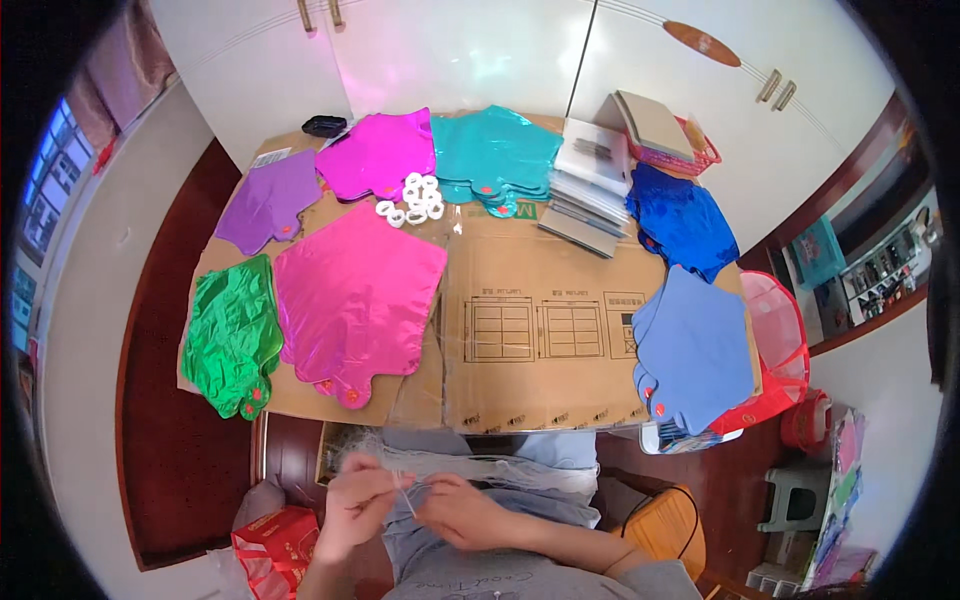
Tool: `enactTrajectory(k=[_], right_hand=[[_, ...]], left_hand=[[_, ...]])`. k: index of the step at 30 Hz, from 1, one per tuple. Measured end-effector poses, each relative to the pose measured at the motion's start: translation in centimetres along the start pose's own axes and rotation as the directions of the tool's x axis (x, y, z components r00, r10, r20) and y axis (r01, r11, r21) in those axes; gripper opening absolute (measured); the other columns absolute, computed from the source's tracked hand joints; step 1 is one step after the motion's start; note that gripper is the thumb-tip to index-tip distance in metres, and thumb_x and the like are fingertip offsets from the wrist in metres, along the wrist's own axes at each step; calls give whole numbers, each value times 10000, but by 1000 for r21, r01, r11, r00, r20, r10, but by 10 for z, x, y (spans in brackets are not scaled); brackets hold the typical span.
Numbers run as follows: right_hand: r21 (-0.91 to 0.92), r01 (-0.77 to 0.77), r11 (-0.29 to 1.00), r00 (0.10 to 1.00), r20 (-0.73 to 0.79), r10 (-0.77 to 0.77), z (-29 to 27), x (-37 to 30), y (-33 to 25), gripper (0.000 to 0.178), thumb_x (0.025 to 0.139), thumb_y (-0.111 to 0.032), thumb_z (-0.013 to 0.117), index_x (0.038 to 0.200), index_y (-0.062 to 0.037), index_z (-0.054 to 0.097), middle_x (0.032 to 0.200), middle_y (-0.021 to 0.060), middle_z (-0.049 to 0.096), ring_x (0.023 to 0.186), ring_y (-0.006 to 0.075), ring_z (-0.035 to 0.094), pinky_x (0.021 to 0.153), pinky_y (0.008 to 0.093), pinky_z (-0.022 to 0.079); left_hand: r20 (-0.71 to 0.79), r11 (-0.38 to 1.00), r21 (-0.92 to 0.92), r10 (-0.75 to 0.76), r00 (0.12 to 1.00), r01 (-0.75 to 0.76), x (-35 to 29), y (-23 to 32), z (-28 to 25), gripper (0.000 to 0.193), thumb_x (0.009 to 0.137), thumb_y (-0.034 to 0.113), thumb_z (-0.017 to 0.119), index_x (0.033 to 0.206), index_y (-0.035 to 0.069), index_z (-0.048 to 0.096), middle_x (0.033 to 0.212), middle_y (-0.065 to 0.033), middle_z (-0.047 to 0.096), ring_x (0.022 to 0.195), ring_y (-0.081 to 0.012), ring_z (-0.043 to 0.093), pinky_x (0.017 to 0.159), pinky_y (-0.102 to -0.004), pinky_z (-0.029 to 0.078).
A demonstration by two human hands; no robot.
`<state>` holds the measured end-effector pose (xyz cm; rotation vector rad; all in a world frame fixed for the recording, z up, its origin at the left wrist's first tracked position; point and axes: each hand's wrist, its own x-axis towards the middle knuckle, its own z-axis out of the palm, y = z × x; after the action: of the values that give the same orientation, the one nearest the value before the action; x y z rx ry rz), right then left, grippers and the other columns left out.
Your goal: Manually attaching small white plastic rings to colorful thin plastic sheets.
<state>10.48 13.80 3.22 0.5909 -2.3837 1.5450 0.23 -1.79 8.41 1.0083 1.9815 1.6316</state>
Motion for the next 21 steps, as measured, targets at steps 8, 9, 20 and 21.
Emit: enactTrajectory(k=[8, 9, 20, 21], right_hand=[[-64, -86, 994, 993, -85, 81, 18, 9, 6, 109, 755, -88, 587, 863, -90, 576, 774, 72, 528, 778, 247, 487, 698, 354, 372], [-38, -35, 999, 995, -98, 31, 18, 10, 4, 109, 755, -88, 586, 863, -88, 576, 771, 73, 527, 766, 248, 489, 693, 351, 374], [24, 3, 1000, 986, -164, 1, 30, 13, 9, 123, 750, -94, 571, 868, -59, 558, 737, 85, 532, 714, 290, 522, 643, 381, 423], [16, 4, 1000, 979, -203, -1, 23, 16, 8, 126, 750, -97, 572, 870, -60, 557, 738, 85, 531, 716, 291, 522, 640, 380, 424]], left_hand=[[-140, 771, -617, -302, 943, 155, -20, 6, -1, 127, 681, -32, 553, 780, -22, 632, 648, -83, 587, 628, -184, 508, 615, -296, 405], [-114, 970, -52, -244, 963, 239, -12, 10, -10, 138, 691, -37, 543, 790, -23, 636, 672, -71, 575, 614, -163, 484, 608, -284, 402], [28, 986, 159, -63, 998, 58, -10, -2, -20, 32, 662, -46, 543, 658, -35, 573, 606, -87, 552, 621, -195, 487, 557, -297, 377], [186, 952, 301, 5, 982, -62, -9, -4, -24, 38, 661, -51, 540, 662, -37, 575, 616, -91, 560, 633, -198, 488, 562, -300, 381]])
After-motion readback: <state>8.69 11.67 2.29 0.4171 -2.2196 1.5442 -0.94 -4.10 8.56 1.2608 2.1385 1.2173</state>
